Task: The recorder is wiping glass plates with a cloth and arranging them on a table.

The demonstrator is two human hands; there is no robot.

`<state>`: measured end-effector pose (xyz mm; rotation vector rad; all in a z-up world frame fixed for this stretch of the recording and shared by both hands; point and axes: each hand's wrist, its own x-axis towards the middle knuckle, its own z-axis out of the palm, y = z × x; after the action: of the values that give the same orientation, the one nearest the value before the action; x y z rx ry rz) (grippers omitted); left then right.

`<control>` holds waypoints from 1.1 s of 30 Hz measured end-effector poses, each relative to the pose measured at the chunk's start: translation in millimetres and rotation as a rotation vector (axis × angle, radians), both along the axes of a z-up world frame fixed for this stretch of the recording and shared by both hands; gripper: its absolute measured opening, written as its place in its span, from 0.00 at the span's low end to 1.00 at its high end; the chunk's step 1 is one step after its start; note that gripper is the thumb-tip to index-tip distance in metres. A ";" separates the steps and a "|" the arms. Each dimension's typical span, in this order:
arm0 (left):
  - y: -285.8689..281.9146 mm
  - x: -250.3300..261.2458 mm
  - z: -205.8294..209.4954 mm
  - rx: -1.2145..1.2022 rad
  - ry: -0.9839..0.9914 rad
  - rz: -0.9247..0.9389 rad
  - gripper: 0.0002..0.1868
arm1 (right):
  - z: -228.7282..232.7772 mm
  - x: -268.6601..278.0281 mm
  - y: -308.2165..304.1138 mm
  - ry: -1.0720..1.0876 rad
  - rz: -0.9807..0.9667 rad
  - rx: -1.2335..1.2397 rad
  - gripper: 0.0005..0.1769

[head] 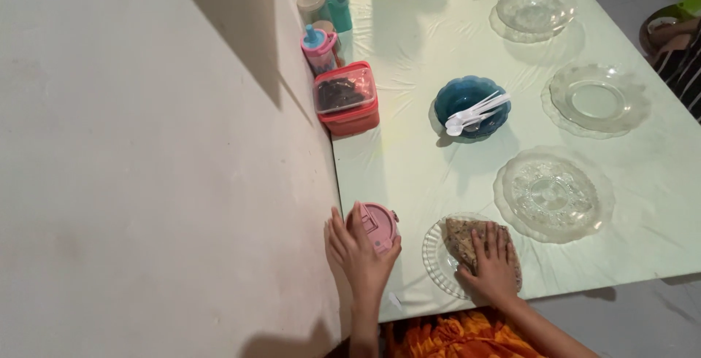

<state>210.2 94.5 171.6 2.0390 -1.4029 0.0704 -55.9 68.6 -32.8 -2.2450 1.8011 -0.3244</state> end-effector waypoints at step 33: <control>30.4 -55.1 10.7 0.698 0.151 0.000 0.50 | -3.8 -3.1 -2.7 -0.036 0.029 -0.063 0.59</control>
<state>155.1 124.9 182.3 2.5214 -1.4569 -0.6441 -59.0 65.9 -36.6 -2.2903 1.7625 -0.4185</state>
